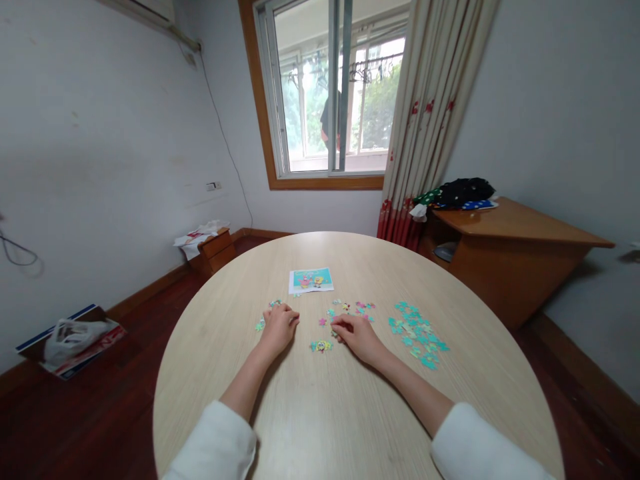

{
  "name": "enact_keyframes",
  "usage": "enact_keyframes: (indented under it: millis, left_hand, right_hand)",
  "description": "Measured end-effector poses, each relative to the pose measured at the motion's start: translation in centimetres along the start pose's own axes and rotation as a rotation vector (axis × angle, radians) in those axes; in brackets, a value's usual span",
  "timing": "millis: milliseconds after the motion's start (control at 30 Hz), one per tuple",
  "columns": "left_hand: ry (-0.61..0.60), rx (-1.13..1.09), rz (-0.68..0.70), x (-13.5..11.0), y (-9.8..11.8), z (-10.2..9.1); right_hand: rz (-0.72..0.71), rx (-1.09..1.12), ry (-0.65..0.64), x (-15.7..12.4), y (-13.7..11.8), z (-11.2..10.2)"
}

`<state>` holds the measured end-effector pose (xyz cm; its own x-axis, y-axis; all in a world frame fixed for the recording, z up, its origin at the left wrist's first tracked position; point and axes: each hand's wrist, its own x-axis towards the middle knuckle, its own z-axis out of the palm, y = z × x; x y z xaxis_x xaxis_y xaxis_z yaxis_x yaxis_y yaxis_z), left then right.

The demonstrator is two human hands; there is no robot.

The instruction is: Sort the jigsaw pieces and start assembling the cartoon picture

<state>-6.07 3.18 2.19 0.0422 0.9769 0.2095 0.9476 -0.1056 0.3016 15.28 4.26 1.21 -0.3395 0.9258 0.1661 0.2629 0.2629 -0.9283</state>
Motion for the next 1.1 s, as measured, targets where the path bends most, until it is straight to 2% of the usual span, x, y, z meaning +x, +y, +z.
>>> enact_keyframes:
  millis: [200, 633, 900, 1100]
  left_hand:
    - [-0.033, -0.043, 0.042, -0.2, -0.4, 0.0]
    - [-0.088, -0.083, 0.062, -0.6, -0.2, -0.9]
    - [-0.082, -0.1, 0.049, -0.8, -0.2, -1.0]
    - [-0.057, -0.111, 0.024, -0.9, -0.3, -0.8]
  right_hand:
    - [0.059, 0.016, 0.016, 0.3, 0.7, 0.1]
    - [0.071, 0.073, 0.019, 0.2, 0.9, -0.1]
    - [0.086, 0.161, 0.023, 0.2, 0.9, 0.1]
    - [0.066, 0.13, 0.005, 0.1, 0.5, -0.1]
